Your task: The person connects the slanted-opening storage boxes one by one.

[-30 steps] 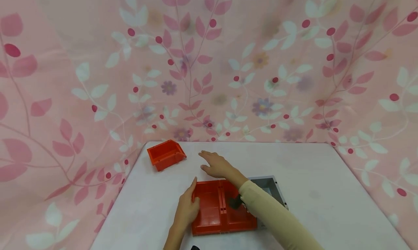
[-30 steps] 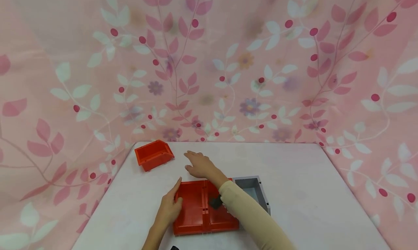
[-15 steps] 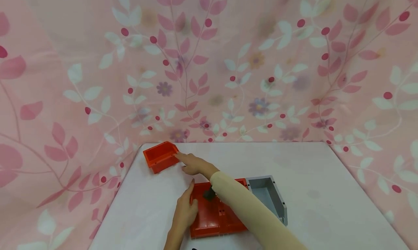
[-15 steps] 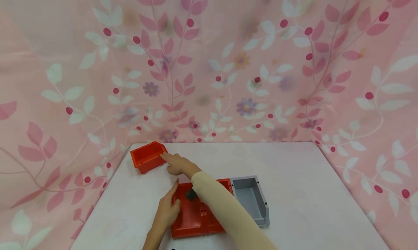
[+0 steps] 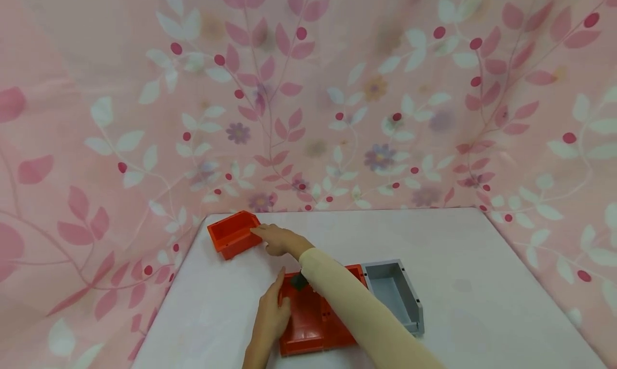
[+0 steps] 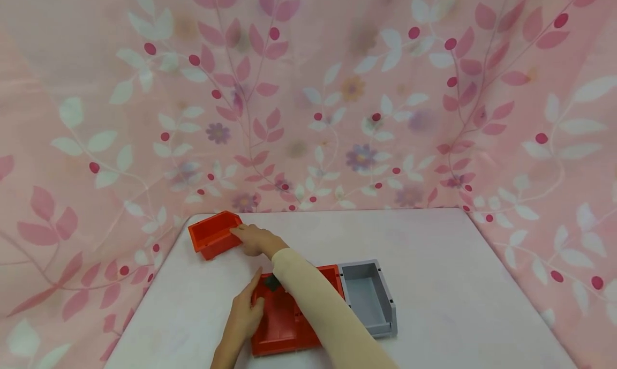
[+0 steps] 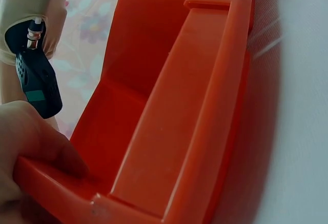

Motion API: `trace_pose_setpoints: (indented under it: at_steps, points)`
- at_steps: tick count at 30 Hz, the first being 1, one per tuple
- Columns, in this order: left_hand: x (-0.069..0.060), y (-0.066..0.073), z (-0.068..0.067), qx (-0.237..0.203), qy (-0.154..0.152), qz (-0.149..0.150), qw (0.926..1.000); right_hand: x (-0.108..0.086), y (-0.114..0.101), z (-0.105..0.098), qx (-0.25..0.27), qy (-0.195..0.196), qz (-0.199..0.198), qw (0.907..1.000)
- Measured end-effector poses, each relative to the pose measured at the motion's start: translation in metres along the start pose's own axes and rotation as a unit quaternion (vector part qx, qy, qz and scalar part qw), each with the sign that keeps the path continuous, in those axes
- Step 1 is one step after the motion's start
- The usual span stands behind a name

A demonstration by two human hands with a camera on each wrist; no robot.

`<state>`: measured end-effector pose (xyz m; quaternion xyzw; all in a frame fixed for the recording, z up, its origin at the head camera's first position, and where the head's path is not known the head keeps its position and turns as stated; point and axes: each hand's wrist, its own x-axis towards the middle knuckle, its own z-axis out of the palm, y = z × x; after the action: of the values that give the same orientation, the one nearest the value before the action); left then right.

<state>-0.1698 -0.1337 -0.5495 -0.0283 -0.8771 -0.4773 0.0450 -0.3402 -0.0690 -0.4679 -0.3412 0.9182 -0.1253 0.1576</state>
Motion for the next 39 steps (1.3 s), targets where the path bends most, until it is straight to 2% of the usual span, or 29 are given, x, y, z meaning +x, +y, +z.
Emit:
trace_pose_setpoints:
  at_steps: [2,8,12,16,18,27,32,36,39]
  points:
    - [0.0,0.001,-0.002,-0.004,0.003,0.0,1.0,0.001,0.0,0.0,-0.012,0.006,-0.005,0.9999]
    - [-0.001,0.002,-0.001,-0.015,-0.003,0.0,0.9999,0.004,0.0,0.01,0.014,-0.013,-0.011,0.9998]
    - [-0.002,0.002,0.0,-0.011,0.007,0.003,0.9999,0.008,0.0,0.015,-0.041,0.004,-0.013,0.9991]
    - [-0.002,0.001,0.001,-0.011,0.011,0.004,0.9999,0.008,-0.002,0.021,-0.101,-0.001,-0.001,0.9949]
    - [-0.002,0.001,0.001,-0.013,0.008,0.0,0.9999,0.007,-0.002,0.024,-0.115,-0.002,0.002,0.9934]
    - [-0.003,0.004,0.001,-0.012,0.0,-0.017,0.9998,0.005,-0.002,0.036,-0.116,0.003,0.011,0.9932]
    - [-0.002,0.006,0.001,-0.019,0.001,-0.017,0.9997,0.007,-0.003,0.037,-0.14,0.025,0.013,0.9898]
    - [-0.001,0.004,0.001,-0.017,0.001,-0.017,0.9997,0.008,0.0,0.037,-0.107,0.051,0.028,0.9925]
    - [-0.001,0.003,0.001,-0.016,0.0,-0.015,0.9998,0.01,0.004,0.038,-0.089,0.088,0.028,0.9917]
